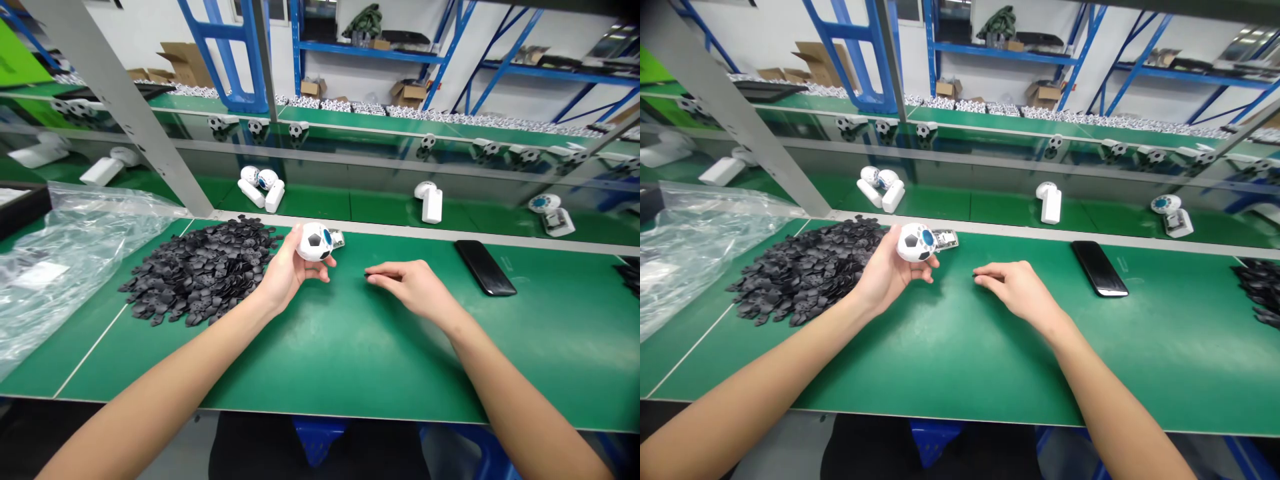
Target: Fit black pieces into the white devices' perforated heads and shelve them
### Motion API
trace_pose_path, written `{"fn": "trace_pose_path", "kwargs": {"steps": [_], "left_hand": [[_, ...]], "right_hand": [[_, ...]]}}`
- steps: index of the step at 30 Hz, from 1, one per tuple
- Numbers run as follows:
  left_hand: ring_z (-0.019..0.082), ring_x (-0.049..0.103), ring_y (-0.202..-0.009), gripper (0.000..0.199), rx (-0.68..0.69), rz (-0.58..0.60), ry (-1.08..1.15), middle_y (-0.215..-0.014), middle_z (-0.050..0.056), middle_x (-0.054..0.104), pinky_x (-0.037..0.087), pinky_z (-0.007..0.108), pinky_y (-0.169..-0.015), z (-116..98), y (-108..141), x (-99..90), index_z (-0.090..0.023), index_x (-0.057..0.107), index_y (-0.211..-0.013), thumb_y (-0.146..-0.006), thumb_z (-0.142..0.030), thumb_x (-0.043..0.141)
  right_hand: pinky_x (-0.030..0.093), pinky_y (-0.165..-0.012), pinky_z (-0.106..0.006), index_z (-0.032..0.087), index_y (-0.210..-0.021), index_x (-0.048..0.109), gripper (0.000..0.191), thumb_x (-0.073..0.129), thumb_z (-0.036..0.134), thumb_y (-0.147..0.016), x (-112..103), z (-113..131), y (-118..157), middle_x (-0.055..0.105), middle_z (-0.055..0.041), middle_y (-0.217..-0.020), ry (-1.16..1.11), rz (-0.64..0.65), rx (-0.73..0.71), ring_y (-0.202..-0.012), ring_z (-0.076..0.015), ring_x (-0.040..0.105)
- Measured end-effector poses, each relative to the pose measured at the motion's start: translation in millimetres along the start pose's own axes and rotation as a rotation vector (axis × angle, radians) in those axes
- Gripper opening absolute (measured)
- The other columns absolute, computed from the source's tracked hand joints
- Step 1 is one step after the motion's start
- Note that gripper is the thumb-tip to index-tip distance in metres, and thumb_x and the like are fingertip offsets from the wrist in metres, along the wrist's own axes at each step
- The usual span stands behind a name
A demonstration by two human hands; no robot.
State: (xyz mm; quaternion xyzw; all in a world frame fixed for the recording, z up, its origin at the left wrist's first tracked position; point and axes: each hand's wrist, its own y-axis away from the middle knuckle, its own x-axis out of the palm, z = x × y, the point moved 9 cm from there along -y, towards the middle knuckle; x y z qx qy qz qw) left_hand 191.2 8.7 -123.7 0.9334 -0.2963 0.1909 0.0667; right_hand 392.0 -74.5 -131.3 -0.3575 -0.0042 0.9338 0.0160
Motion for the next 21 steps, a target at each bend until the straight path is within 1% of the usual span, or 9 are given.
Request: {"fn": "trace_pose_path", "kwargs": {"steps": [3, 5, 8, 11, 13, 15, 18, 21], "left_hand": [[0.022, 0.076, -0.075, 0.053, 0.055, 0.007, -0.081, -0.100, 0.010, 0.074, 0.065, 0.037, -0.069, 1.1, 3.8, 4.6, -0.021, 0.052, -0.135, -0.100, -0.061, 0.057], [0.024, 0.078, -0.080, 0.056, 0.098, 0.038, -0.135, -0.108, 0.008, 0.070, 0.067, 0.038, -0.070, 2.6, 6.8, 8.6, -0.025, 0.047, -0.140, -0.096, -0.054, 0.066], [0.020, 0.074, -0.084, 0.053, 0.211, 0.103, -0.233, -0.112, 0.004, 0.063, 0.066, 0.039, -0.079, 1.7, 12.3, 13.2, -0.028, 0.046, -0.139, -0.095, -0.045, 0.071], [0.016, 0.066, -0.087, 0.045, 0.325, 0.155, -0.449, -0.112, 0.004, 0.060, 0.059, 0.034, -0.082, -0.9, 19.8, 18.5, -0.029, 0.045, -0.137, -0.098, -0.038, 0.067], [0.017, 0.060, -0.090, 0.041, 0.388, 0.174, -0.625, -0.115, 0.005, 0.058, 0.053, 0.032, -0.083, -3.2, 25.2, 24.2, -0.028, 0.046, -0.136, -0.099, -0.033, 0.063], [0.018, 0.056, -0.092, 0.042, 0.440, 0.204, -0.752, -0.117, 0.006, 0.055, 0.050, 0.032, -0.084, -5.3, 30.0, 32.2, -0.028, 0.048, -0.136, -0.097, -0.028, 0.062], [0.019, 0.055, -0.093, 0.048, 0.448, 0.259, -0.842, -0.119, 0.007, 0.052, 0.050, 0.033, -0.085, -3.0, 33.1, 41.7, -0.029, 0.048, -0.141, -0.095, -0.026, 0.061], [0.020, 0.056, -0.098, 0.049, 0.424, 0.260, -0.870, -0.122, 0.008, 0.051, 0.051, 0.034, -0.087, 0.2, 32.6, 42.8, -0.029, 0.051, -0.143, -0.096, -0.029, 0.060]], "right_hand": [[0.061, -0.089, -0.042, 0.031, -0.100, 0.086, 0.018, 0.073, 0.042, -0.096, -5.4, 11.3, 2.8, 0.084, -0.0024, -0.106, -0.050, -0.067, -0.037, -0.098, -0.0286, 0.079], [0.062, -0.084, -0.041, 0.029, -0.097, 0.086, 0.017, 0.077, 0.043, -0.093, -7.2, 18.6, 6.4, 0.084, -0.0036, -0.100, -0.175, -0.099, -0.034, -0.091, -0.0275, 0.079], [0.065, -0.079, -0.038, 0.025, -0.095, 0.083, 0.022, 0.083, 0.046, -0.088, -3.1, 26.5, 12.5, 0.082, -0.0040, -0.087, -0.438, -0.107, 0.009, -0.083, -0.0256, 0.079], [0.066, -0.076, -0.037, 0.023, -0.088, 0.079, 0.026, 0.087, 0.047, -0.084, 6.2, 33.9, 16.4, 0.079, -0.0035, -0.080, -0.587, -0.096, 0.025, -0.078, -0.0240, 0.079], [0.066, -0.077, -0.037, 0.022, -0.085, 0.076, 0.028, 0.086, 0.048, -0.085, 12.6, 37.1, 17.2, 0.078, -0.0035, -0.079, -0.610, -0.089, 0.026, -0.077, -0.0233, 0.078], [0.065, -0.078, -0.037, 0.022, -0.085, 0.074, 0.030, 0.083, 0.051, -0.087, 18.1, 39.2, 17.1, 0.078, -0.0036, -0.081, -0.602, -0.079, 0.020, -0.078, -0.0230, 0.077], [0.063, -0.076, -0.035, 0.022, -0.085, 0.073, 0.031, 0.081, 0.052, -0.088, 21.9, 43.1, 17.2, 0.077, -0.0037, -0.084, -0.537, -0.079, -0.013, -0.081, -0.0226, 0.075], [0.061, -0.073, -0.034, 0.023, -0.084, 0.072, 0.030, 0.080, 0.051, -0.089, 22.5, 45.2, 18.7, 0.076, -0.0033, -0.084, -0.479, -0.112, -0.032, -0.079, -0.0217, 0.073]]}}
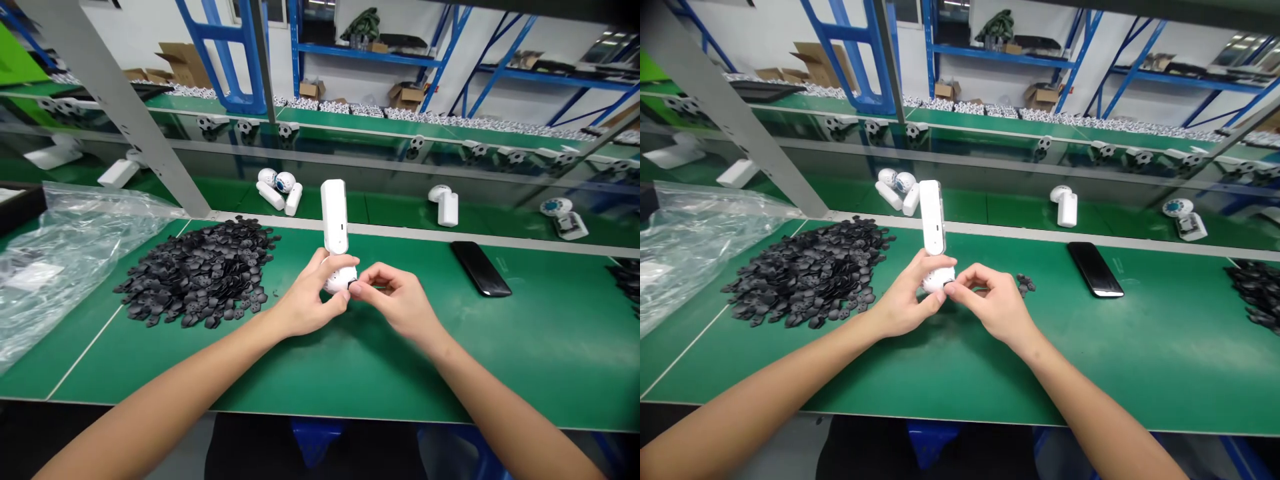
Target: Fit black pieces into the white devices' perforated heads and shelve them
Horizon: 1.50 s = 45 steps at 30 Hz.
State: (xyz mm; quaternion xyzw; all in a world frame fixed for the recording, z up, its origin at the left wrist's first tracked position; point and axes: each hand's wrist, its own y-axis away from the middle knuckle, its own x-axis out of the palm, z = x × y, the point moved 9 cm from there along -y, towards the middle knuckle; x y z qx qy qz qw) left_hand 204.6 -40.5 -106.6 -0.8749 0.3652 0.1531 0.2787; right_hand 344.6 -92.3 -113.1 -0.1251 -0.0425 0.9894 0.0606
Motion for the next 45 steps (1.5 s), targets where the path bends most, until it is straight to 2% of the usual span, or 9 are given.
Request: {"fn": "trace_pose_path", "kwargs": {"steps": [6, 12, 20, 25, 30, 33, 35, 39, 45], "left_hand": [[0.022, 0.058, -0.101, 0.062, -0.006, -0.050, 0.002, -0.117, 0.007, 0.053, 0.053, 0.035, -0.093, -3.5, 1.6, -1.8, -0.028, 0.060, -0.134, -0.081, -0.049, 0.084], [0.022, 0.060, -0.103, 0.049, -0.079, -0.050, -0.016, -0.115, 0.007, 0.057, 0.053, 0.036, -0.095, -5.4, 3.8, -0.4, -0.027, 0.064, -0.128, -0.091, -0.058, 0.074], [0.022, 0.061, -0.098, 0.038, 0.003, -0.099, 0.020, -0.102, 0.006, 0.062, 0.053, 0.034, -0.087, -13.9, 6.0, -1.2, -0.023, 0.069, -0.114, -0.089, -0.050, 0.078], [0.020, 0.058, -0.090, 0.035, 0.001, -0.064, -0.041, -0.097, 0.004, 0.058, 0.050, 0.031, -0.080, -8.7, 3.6, 1.0, -0.024, 0.074, -0.109, -0.088, -0.052, 0.078], [0.013, 0.058, -0.076, 0.055, -0.181, 0.028, 0.461, -0.101, 0.003, 0.063, 0.050, 0.026, -0.069, 12.7, -3.0, 16.3, -0.022, 0.056, -0.131, -0.090, -0.053, 0.075], [0.010, 0.058, -0.063, 0.059, -0.270, 0.099, 0.677, -0.095, 0.001, 0.062, 0.049, 0.022, -0.057, 17.6, -4.0, 23.2, -0.023, 0.050, -0.137, -0.092, -0.053, 0.074], [0.012, 0.062, -0.061, 0.055, -0.300, 0.084, 0.744, -0.092, 0.003, 0.066, 0.050, 0.022, -0.051, 19.6, -4.0, 19.3, -0.023, 0.049, -0.135, -0.097, -0.059, 0.065], [0.018, 0.067, -0.056, 0.058, -0.294, 0.075, 0.803, -0.075, 0.005, 0.069, 0.050, 0.022, -0.043, 16.2, -3.6, 13.2, -0.019, 0.051, -0.124, -0.103, -0.071, 0.039], [0.020, 0.070, -0.062, 0.058, -0.278, 0.124, 0.803, -0.082, 0.007, 0.072, 0.049, 0.023, -0.044, 6.7, 0.7, 19.0, -0.020, 0.050, -0.127, -0.104, -0.071, 0.035]], "right_hand": [[0.051, -0.061, -0.031, 0.023, -0.075, 0.068, 0.034, 0.082, 0.052, -0.087, 2.1, -4.5, 3.2, 0.072, -0.0015, -0.073, 0.109, -0.030, 0.001, -0.066, -0.0183, 0.063], [0.042, -0.055, -0.030, 0.022, -0.071, 0.065, 0.036, 0.079, 0.049, -0.090, 4.1, -1.8, 6.1, 0.065, -0.0003, -0.069, 0.192, -0.024, -0.024, -0.063, -0.0165, 0.054], [0.045, -0.065, -0.030, 0.021, -0.065, 0.056, 0.040, 0.082, 0.043, -0.087, 9.1, -9.4, 3.7, 0.065, -0.0008, -0.073, 0.091, 0.039, 0.005, -0.074, -0.0192, 0.059], [0.053, -0.080, -0.031, 0.021, -0.079, 0.062, 0.031, 0.088, 0.039, -0.082, 13.6, -19.6, 0.2, 0.068, -0.0002, -0.085, -0.034, 0.089, 0.062, -0.086, -0.0207, 0.065], [0.051, -0.065, -0.027, 0.022, -0.081, 0.058, 0.032, 0.077, 0.044, -0.094, -0.7, -14.7, -6.4, 0.060, 0.0013, -0.078, -0.041, -0.032, -0.040, -0.073, -0.0161, 0.061], [0.056, -0.067, -0.031, 0.024, -0.095, 0.059, 0.026, 0.059, 0.047, -0.106, 0.7, -9.8, -4.4, 0.063, 0.0011, -0.081, -0.134, 0.017, -0.085, -0.069, -0.0159, 0.065], [0.058, -0.069, -0.032, 0.026, -0.112, 0.058, 0.019, 0.062, 0.043, -0.106, 5.6, -3.3, 1.0, 0.068, 0.0005, -0.088, -0.107, 0.073, -0.119, -0.073, -0.0170, 0.069], [0.058, -0.076, -0.034, 0.031, -0.142, 0.046, 0.048, 0.071, 0.031, -0.101, 16.4, 17.0, 15.1, 0.073, -0.0010, -0.098, 0.066, 0.143, -0.258, -0.087, -0.0194, 0.072], [0.059, -0.083, -0.038, 0.034, -0.145, 0.043, 0.050, 0.068, 0.027, -0.103, 17.1, 26.4, 21.7, 0.075, -0.0012, -0.102, 0.107, 0.141, -0.342, -0.089, -0.0196, 0.074]]}}
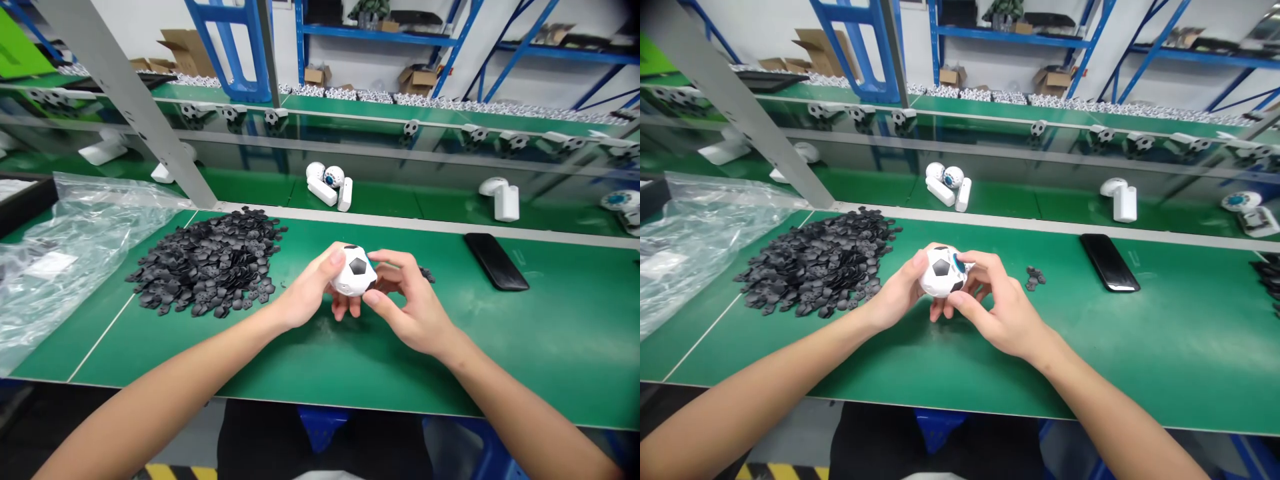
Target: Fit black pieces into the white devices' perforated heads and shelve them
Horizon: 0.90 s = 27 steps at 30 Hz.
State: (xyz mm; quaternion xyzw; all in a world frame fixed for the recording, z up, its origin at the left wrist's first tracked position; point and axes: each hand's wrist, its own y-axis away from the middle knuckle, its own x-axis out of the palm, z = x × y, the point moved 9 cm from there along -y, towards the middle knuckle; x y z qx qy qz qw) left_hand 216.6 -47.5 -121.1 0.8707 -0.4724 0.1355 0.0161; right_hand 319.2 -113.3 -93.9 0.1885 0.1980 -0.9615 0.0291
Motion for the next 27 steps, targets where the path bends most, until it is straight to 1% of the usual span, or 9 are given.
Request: {"fn": "trace_pose_path", "kwargs": {"steps": [5, 7, 10, 12, 13, 16, 22, 25, 27], "left_hand": [[0.015, 0.066, -0.064, 0.057, 0.090, -0.044, -0.106, -0.090, 0.005, 0.070, 0.048, 0.024, -0.051, -9.3, 4.5, -2.3, -0.020, 0.052, -0.135, -0.104, -0.067, 0.043], [0.015, 0.064, -0.068, 0.057, 0.121, -0.064, -0.182, -0.094, 0.005, 0.069, 0.049, 0.025, -0.057, -13.0, 6.3, -3.6, -0.021, 0.053, -0.138, -0.104, -0.065, 0.044], [0.021, 0.066, -0.095, 0.056, 0.178, -0.069, -0.336, -0.116, 0.008, 0.067, 0.053, 0.032, -0.080, -17.5, 9.4, -1.4, -0.023, 0.052, -0.143, -0.103, -0.063, 0.050], [0.026, 0.062, -0.112, 0.057, 0.195, -0.052, -0.416, -0.130, 0.009, 0.063, 0.051, 0.038, -0.095, -17.0, 10.8, 1.6, -0.026, 0.048, -0.149, -0.103, -0.060, 0.053], [0.027, 0.061, -0.117, 0.057, 0.191, -0.037, -0.435, -0.135, 0.009, 0.061, 0.050, 0.041, -0.100, -15.4, 11.2, 3.0, -0.027, 0.045, -0.151, -0.104, -0.058, 0.053], [0.028, 0.061, -0.118, 0.058, 0.192, -0.007, -0.451, -0.138, 0.010, 0.059, 0.050, 0.043, -0.102, -12.5, 11.9, 4.8, -0.028, 0.041, -0.154, -0.106, -0.057, 0.051], [0.028, 0.062, -0.115, 0.061, 0.288, 0.022, -0.472, -0.135, 0.011, 0.061, 0.053, 0.042, -0.097, -21.2, 14.8, 7.9, -0.028, 0.038, -0.156, -0.105, -0.055, 0.054], [0.027, 0.062, -0.113, 0.059, 0.253, 0.007, -0.460, -0.134, 0.011, 0.061, 0.053, 0.040, -0.095, -20.7, 14.5, 7.0, -0.028, 0.039, -0.155, -0.105, -0.056, 0.051], [0.024, 0.063, -0.106, 0.058, 0.204, -0.027, -0.413, -0.132, 0.011, 0.061, 0.053, 0.035, -0.088, -17.4, 13.0, 4.0, -0.027, 0.041, -0.154, -0.106, -0.057, 0.049]], "right_hand": [[0.058, -0.076, -0.036, 0.034, -0.144, 0.041, 0.052, 0.070, 0.027, -0.102, 1.0, 1.5, 1.0, 0.075, -0.0034, -0.113, -0.016, 0.014, -0.039, -0.090, -0.0202, 0.074], [0.058, -0.078, -0.037, 0.034, -0.143, 0.041, 0.051, 0.070, 0.029, -0.101, 0.6, 0.0, 1.2, 0.073, -0.0046, -0.117, -0.029, 0.007, -0.028, -0.094, -0.0213, 0.074], [0.059, -0.080, -0.036, 0.034, -0.141, 0.043, 0.050, 0.071, 0.038, -0.100, -2.8, -6.6, 0.9, 0.068, -0.0066, -0.129, -0.057, -0.033, 0.029, -0.103, -0.0229, 0.072], [0.058, -0.078, -0.034, 0.034, -0.139, 0.044, 0.050, 0.072, 0.045, -0.099, -4.7, -11.6, 0.3, 0.067, -0.0065, -0.130, -0.068, -0.054, 0.069, -0.106, -0.0229, 0.071], [0.058, -0.077, -0.033, 0.034, -0.138, 0.044, 0.049, 0.072, 0.046, -0.099, -5.0, -13.4, 0.0, 0.067, -0.0060, -0.129, -0.071, -0.058, 0.082, -0.105, -0.0226, 0.070], [0.057, -0.076, -0.031, 0.035, -0.137, 0.044, 0.048, 0.072, 0.047, -0.099, -4.8, -15.0, -0.7, 0.067, -0.0047, -0.125, -0.076, -0.052, 0.086, -0.103, -0.0214, 0.069], [0.057, -0.082, -0.032, 0.038, -0.144, 0.042, 0.052, 0.070, 0.045, -0.101, -2.3, -7.3, 0.4, 0.062, -0.0045, -0.130, -0.093, -0.009, -0.003, -0.109, -0.0207, 0.066], [0.058, -0.082, -0.034, 0.038, -0.145, 0.041, 0.048, 0.065, 0.045, -0.104, -1.7, -6.5, 0.2, 0.063, -0.0046, -0.125, -0.091, -0.002, -0.002, -0.107, -0.0213, 0.066], [0.060, -0.080, -0.035, 0.037, -0.147, 0.042, 0.045, 0.060, 0.046, -0.106, -1.1, -7.6, -0.4, 0.064, -0.0053, -0.124, -0.098, 0.000, 0.026, -0.105, -0.0219, 0.067]]}}
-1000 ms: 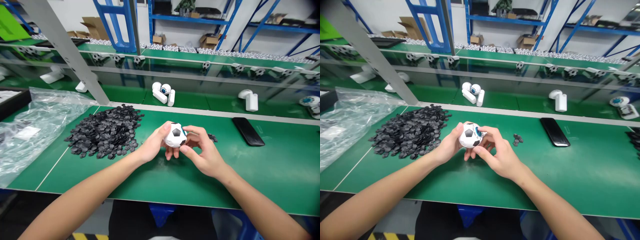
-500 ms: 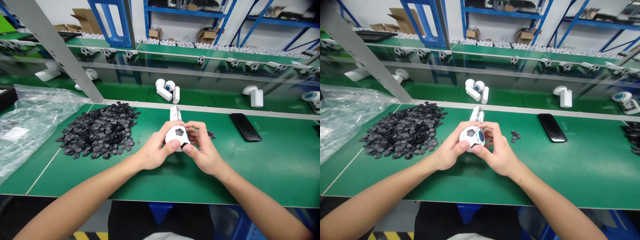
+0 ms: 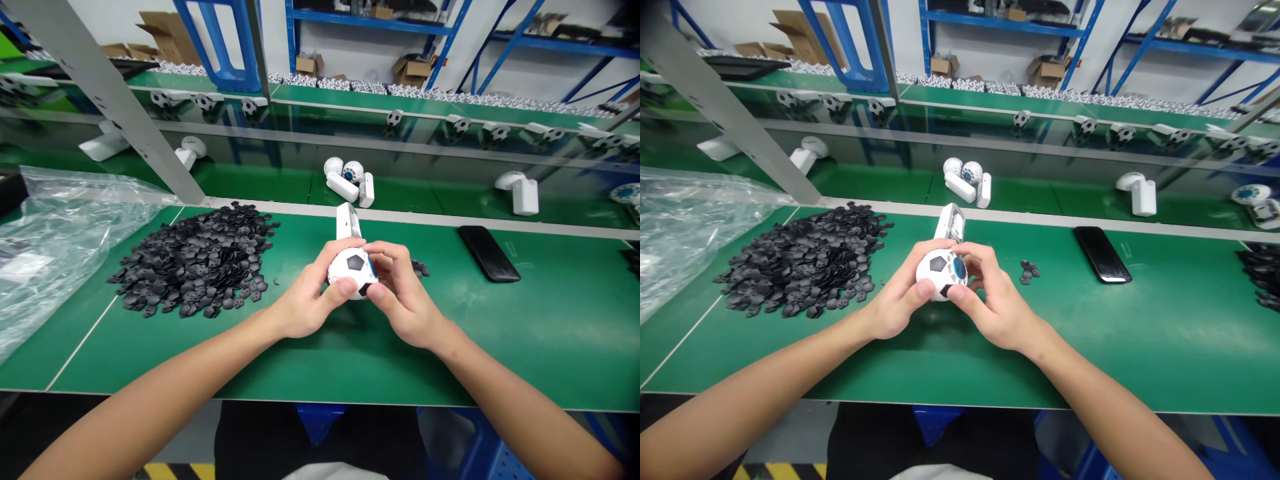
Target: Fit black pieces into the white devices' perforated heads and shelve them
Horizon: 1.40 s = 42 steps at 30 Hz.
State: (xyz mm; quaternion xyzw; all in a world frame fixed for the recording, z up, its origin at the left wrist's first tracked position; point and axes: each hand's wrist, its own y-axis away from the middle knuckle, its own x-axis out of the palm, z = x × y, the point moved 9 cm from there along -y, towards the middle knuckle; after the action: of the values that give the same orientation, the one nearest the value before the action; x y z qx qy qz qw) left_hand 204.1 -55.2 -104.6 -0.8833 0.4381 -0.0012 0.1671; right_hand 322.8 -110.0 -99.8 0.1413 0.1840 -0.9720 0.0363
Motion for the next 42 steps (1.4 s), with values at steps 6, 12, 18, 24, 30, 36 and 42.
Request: {"fn": "trace_pose_path", "kwargs": {"steps": [6, 12, 18, 24, 30, 36, 42], "left_hand": [[0.016, 0.059, -0.077, 0.056, -0.112, -0.072, 0.325, -0.114, 0.009, 0.062, 0.048, 0.024, -0.055, 18.7, -4.9, 3.1, -0.026, 0.049, -0.144, -0.106, -0.065, 0.038], [0.013, 0.058, -0.068, 0.056, -0.154, -0.068, 0.425, -0.102, 0.007, 0.063, 0.048, 0.023, -0.052, 26.4, -6.7, 6.3, -0.024, 0.051, -0.139, -0.105, -0.067, 0.039], [0.017, 0.065, -0.076, 0.053, -0.167, -0.100, 0.400, -0.104, 0.008, 0.067, 0.052, 0.023, -0.056, 28.3, -5.7, 3.1, -0.023, 0.052, -0.139, -0.106, -0.063, 0.041], [0.026, 0.070, -0.105, 0.060, -0.202, -0.180, 0.396, -0.136, 0.012, 0.064, 0.064, 0.035, -0.076, 33.8, -6.0, -4.5, -0.030, 0.051, -0.152, -0.105, -0.065, 0.040], [0.028, 0.067, -0.112, 0.054, -0.155, -0.124, -0.312, -0.124, 0.006, 0.073, 0.055, 0.038, -0.101, 22.0, -3.2, -20.0, -0.032, 0.054, -0.155, -0.105, -0.051, 0.053], [0.026, 0.070, -0.110, 0.123, -0.138, -0.087, -0.344, -0.127, 0.006, 0.071, 0.052, 0.042, -0.106, 11.4, -8.0, -25.5, -0.034, -0.027, -0.166, -0.095, -0.040, 0.074], [0.029, 0.064, -0.124, 0.064, -0.322, 0.018, -0.043, -0.136, 0.008, 0.065, 0.055, 0.041, -0.104, 24.5, -8.1, -14.5, -0.028, 0.049, -0.154, -0.097, -0.049, 0.069]], "right_hand": [[0.062, -0.080, -0.039, 0.034, -0.152, 0.041, 0.047, 0.057, 0.044, -0.109, 3.9, 1.0, -3.0, 0.070, -0.0073, -0.126, -0.045, 0.013, 0.060, -0.098, -0.0234, 0.075], [0.062, -0.080, -0.041, 0.034, -0.152, 0.042, 0.047, 0.057, 0.043, -0.109, 5.7, 3.9, -3.7, 0.074, -0.0062, -0.121, -0.058, 0.019, 0.075, -0.097, -0.0254, 0.077], [0.062, -0.084, -0.046, 0.032, -0.155, 0.038, 0.052, 0.057, 0.044, -0.108, 4.4, 0.8, -3.8, 0.073, -0.0075, -0.118, 0.039, 0.035, 0.075, -0.094, -0.0256, 0.075], [0.062, -0.086, -0.047, 0.033, -0.154, 0.044, 0.062, 0.068, 0.051, -0.100, -7.7, -4.5, -7.3, 0.064, -0.0105, -0.137, 0.359, -0.009, 0.088, -0.117, -0.0319, 0.068], [0.063, -0.085, -0.047, 0.031, -0.151, 0.043, 0.082, 0.084, 0.057, -0.084, -8.7, -18.4, -7.4, 0.066, -0.0096, -0.137, 0.336, -0.039, 0.179, -0.108, -0.0301, 0.072], [0.062, -0.084, -0.043, 0.028, -0.153, 0.049, 0.072, 0.079, 0.052, -0.091, -6.9, -14.9, -10.6, 0.068, -0.0097, -0.139, 0.387, 0.007, 0.108, -0.105, -0.0268, 0.070], [0.060, -0.091, -0.043, 0.029, -0.149, 0.056, 0.066, 0.080, 0.051, -0.092, -6.8, -6.9, -12.3, 0.071, -0.0087, -0.133, 0.416, -0.062, -0.045, -0.105, -0.0264, 0.071]]}}
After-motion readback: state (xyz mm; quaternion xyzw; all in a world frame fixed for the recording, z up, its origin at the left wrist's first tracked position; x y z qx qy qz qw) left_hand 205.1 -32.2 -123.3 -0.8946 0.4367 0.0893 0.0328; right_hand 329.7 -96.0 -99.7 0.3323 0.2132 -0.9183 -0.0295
